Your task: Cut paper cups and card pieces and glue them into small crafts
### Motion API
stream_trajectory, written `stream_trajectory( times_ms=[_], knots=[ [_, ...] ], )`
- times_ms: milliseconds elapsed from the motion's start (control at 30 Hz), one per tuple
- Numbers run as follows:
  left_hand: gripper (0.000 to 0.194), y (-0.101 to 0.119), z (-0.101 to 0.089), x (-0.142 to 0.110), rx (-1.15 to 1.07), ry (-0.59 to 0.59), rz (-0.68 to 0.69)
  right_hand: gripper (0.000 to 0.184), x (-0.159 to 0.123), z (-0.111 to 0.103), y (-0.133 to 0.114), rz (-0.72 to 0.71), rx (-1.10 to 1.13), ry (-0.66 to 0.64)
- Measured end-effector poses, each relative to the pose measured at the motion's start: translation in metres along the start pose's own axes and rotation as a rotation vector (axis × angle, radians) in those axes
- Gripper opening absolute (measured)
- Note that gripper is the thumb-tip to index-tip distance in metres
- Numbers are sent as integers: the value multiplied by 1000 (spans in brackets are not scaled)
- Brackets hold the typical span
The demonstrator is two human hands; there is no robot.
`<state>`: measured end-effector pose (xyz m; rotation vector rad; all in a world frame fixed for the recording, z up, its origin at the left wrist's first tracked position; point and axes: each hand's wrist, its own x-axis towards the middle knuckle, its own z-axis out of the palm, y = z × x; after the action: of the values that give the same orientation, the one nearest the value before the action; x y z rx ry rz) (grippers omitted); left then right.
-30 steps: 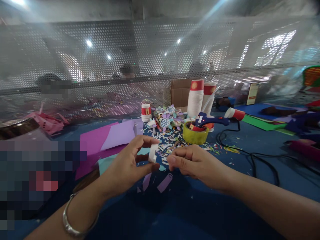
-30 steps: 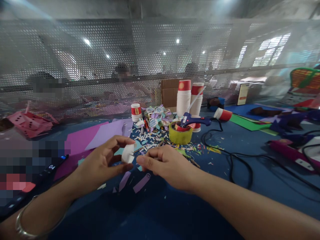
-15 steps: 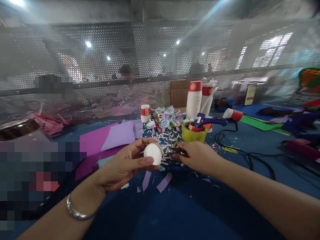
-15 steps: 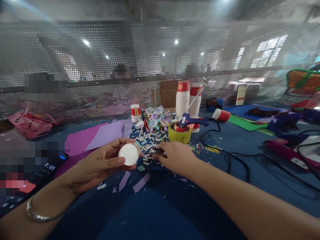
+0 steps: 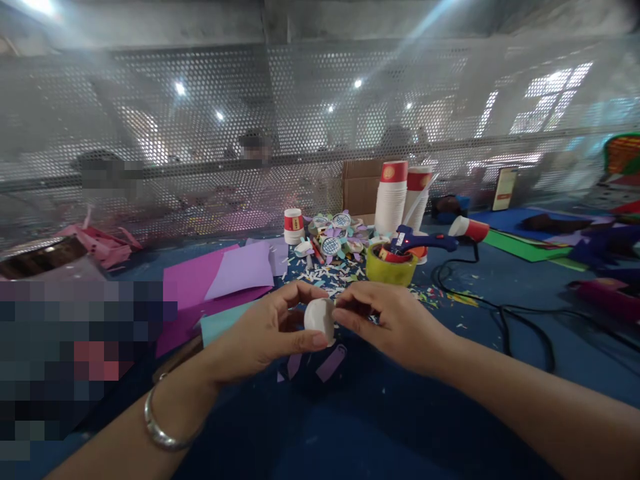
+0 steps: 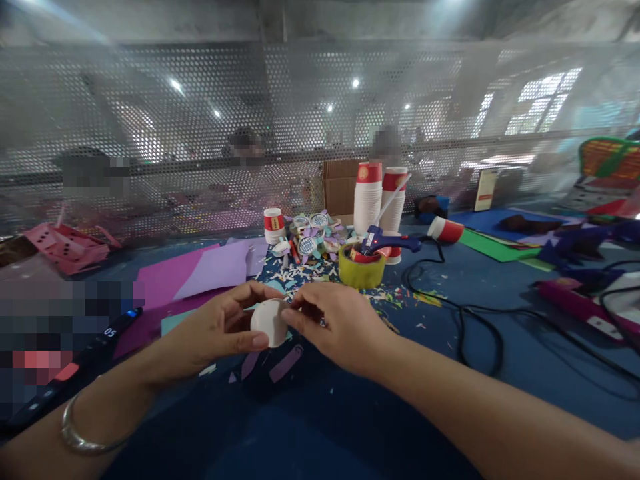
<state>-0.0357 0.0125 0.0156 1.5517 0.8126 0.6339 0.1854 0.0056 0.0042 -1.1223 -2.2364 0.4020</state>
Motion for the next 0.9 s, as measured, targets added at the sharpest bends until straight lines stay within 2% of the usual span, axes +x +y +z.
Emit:
stream_trajectory(
  times_ms=[100,233,367,533,600,700,800,900],
  knots=[
    [47,0,3,1,14,-6,-5,13,-1,4,0,-19,64,-5],
    [50,0,6,1,-17,-44,-43,13,-2,3,1,-57,88,14],
    [50,2,6,-3,-37,-49,-38,14,-2,0,1,-109,46,81],
    [50,6,0,-3,-27,-20,8,14,-1,-4,5,-55,56,160],
    [51,6,-4,-2,-4,-5,-8,14,0,-5,7,-6,33,96],
    [51,7,-13,-3,55,30,-44,12,-1,-6,7,16,-47,-114],
    [47,11,-20,-6,171,66,-55,15,-3,-5,6,-51,-110,-293],
    [39,15,-22,-8,299,81,-44,17,-5,-6,5,-112,-124,-372]
  ],
)
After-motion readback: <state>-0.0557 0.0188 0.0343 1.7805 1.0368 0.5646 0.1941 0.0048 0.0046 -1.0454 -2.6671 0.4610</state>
